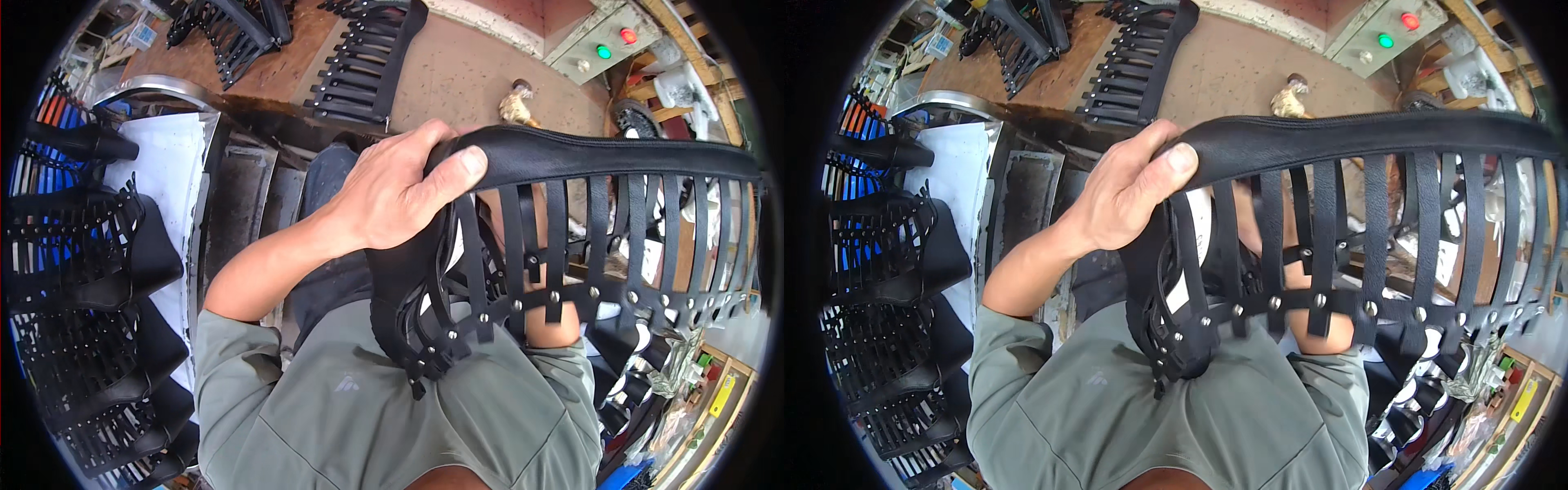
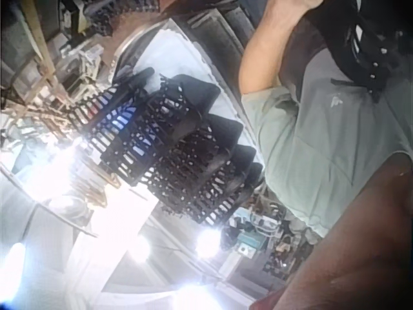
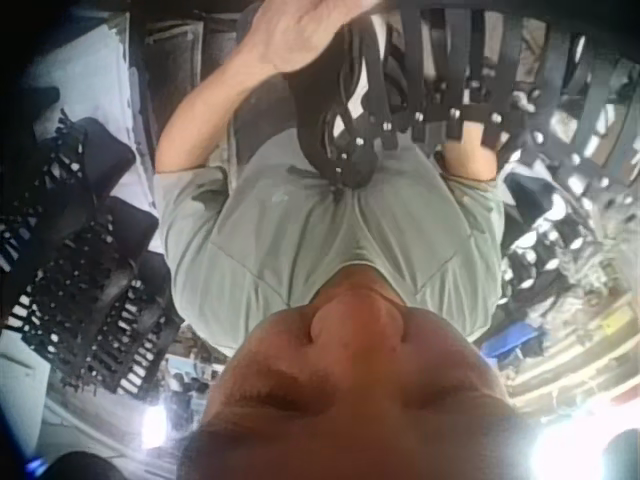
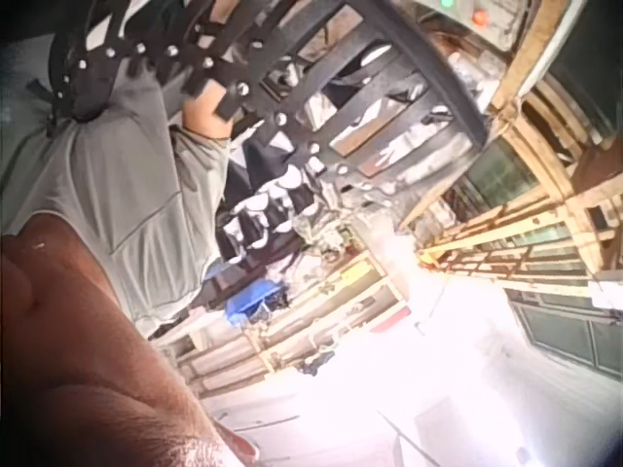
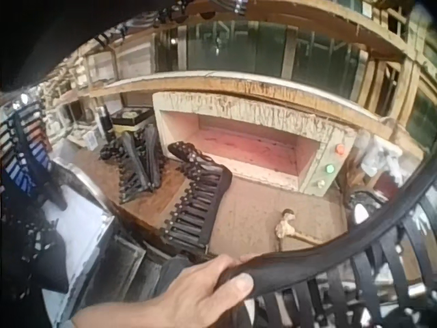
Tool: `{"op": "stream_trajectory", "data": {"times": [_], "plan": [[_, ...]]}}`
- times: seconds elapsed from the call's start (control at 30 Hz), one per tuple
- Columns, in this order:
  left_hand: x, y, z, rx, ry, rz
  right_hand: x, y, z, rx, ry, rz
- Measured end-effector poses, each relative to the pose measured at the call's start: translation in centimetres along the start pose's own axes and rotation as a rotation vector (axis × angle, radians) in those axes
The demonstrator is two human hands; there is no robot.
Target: Assembling high-heeled shoes by attaching uppers to soles and using a hammer.
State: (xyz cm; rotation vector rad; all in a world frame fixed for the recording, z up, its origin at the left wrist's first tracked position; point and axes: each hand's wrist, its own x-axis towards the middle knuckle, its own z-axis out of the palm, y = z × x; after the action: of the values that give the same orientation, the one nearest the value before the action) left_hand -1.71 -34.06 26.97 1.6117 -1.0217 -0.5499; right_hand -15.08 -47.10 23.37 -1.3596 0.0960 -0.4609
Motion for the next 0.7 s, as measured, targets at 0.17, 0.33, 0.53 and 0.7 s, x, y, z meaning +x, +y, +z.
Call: {"op": "stream_trajectory", "data": {"times": [0.17, 0.33, 0.53, 0.7], "plan": [[-2.1, -3.1, -0.3, -0.056, -0.168, 0.091, -1.6, -0.1, -1.8, -0.109, -0.049, 0.261], [-4.1, -4.0, -0.5, -0.115, -0.086, 0.039, -2.0, 0.3, -2.6, -0.224, -0.109, 0.502], [-4.8, -3.4, 0.2, 0.021, -0.054, 0.014, -2.2, 0.9, -2.6, -0.116, -0.177, 0.705], [-4.8, -2.6, 0.1, 0.109, -0.06, -0.006, -2.4, 0.7, -2.6, -0.14, -0.213, 0.577]]}}
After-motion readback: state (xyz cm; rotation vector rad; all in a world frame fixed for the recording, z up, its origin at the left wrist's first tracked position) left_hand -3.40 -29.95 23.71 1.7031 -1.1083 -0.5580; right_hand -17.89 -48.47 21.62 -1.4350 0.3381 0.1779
